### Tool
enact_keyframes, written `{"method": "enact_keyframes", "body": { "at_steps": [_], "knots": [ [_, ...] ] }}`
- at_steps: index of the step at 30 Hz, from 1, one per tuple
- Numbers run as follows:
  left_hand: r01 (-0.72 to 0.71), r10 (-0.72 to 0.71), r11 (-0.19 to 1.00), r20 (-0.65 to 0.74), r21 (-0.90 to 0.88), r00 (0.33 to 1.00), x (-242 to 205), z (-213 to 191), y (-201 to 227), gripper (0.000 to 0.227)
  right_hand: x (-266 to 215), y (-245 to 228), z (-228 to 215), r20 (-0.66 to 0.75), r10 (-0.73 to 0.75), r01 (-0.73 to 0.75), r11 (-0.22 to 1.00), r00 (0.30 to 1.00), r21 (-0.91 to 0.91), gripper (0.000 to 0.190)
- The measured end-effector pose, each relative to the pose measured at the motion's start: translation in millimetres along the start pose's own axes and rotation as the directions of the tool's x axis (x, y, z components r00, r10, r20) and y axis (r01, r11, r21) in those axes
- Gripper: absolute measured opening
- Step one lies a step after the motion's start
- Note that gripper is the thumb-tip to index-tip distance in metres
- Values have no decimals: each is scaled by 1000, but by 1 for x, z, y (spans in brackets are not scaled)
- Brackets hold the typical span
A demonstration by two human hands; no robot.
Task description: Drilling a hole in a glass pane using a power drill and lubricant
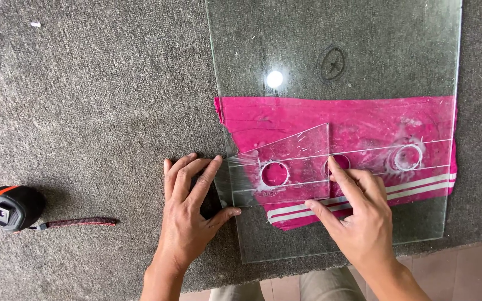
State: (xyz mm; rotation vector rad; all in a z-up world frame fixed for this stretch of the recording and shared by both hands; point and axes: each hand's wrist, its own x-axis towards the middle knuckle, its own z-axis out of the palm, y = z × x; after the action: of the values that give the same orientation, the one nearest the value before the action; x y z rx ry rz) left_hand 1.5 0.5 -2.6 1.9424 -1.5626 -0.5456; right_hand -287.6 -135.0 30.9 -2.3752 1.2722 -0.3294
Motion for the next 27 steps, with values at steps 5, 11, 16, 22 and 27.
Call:
{"method": "enact_keyframes", "body": {
  "at_steps": [5,11,16,22,27],
  "knots": [
    [-23,23,1000,-2,-16,1000,-2,-12,-5,102,-4,-4,10,-9,25,-24,998,1000,54,85],
    [71,-86,979,-71,-191,994,-1,0,4,117,-14,30,-56,-220,275,-214,940,936,264,80],
    [206,-207,978,-166,-22,964,-24,-6,6,88,-3,235,-112,-435,743,-469,663,508,584,68],
    [329,-226,929,-449,167,865,-43,9,17,59,55,410,-157,-437,354,65,711,827,700,81],
    [308,-198,936,-472,169,859,-40,10,19,49,65,334,-180,-262,449,-150,695,854,703,50]
  ]
}}
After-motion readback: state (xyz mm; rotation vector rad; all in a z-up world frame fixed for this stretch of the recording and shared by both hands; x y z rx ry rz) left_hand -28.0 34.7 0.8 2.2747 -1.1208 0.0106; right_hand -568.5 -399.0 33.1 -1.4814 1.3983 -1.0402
